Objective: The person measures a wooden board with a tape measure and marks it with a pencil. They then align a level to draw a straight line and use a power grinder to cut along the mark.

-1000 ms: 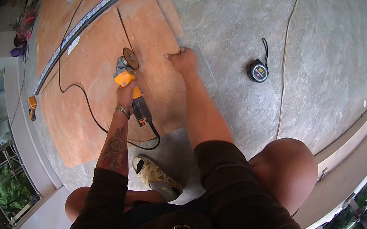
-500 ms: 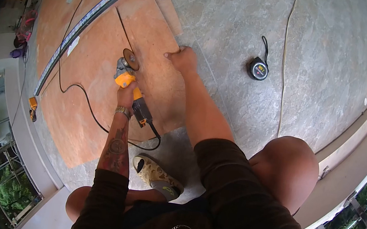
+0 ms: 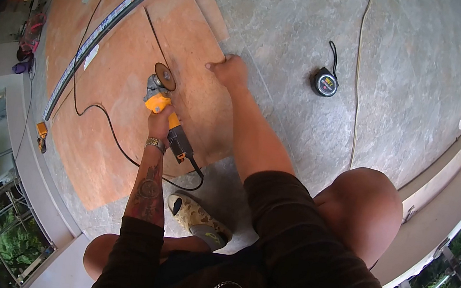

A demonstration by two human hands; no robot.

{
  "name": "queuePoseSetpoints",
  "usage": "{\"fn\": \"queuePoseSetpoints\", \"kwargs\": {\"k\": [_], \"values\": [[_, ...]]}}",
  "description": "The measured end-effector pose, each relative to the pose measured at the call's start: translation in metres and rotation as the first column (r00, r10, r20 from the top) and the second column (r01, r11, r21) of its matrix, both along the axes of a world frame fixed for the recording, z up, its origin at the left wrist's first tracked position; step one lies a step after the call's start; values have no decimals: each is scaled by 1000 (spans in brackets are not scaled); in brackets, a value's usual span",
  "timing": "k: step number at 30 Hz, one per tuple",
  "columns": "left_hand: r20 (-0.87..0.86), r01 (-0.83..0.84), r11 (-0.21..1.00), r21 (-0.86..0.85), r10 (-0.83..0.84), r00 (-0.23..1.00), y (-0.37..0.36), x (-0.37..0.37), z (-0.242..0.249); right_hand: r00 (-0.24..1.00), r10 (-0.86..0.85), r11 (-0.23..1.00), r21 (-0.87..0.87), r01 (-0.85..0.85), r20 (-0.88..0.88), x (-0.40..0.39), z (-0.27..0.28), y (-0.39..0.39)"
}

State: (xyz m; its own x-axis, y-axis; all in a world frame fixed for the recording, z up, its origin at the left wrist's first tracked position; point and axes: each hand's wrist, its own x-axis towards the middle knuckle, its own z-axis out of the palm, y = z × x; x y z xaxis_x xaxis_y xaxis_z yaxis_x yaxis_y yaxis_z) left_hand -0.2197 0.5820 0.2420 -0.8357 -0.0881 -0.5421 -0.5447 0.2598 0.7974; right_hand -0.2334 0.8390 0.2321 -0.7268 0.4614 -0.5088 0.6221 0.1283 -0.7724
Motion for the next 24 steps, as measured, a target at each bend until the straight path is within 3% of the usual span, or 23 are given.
{"fn": "queuePoseSetpoints", "kwargs": {"k": [17,24], "values": [[48,-17,1000,1,17,999,5,2,8,1000,-11,999,-44,11,-10,-2,-12,-1],[36,-21,999,30,20,999,3,8,4,1000,3,1000,12,-3,2,-1,-4,0]]}}
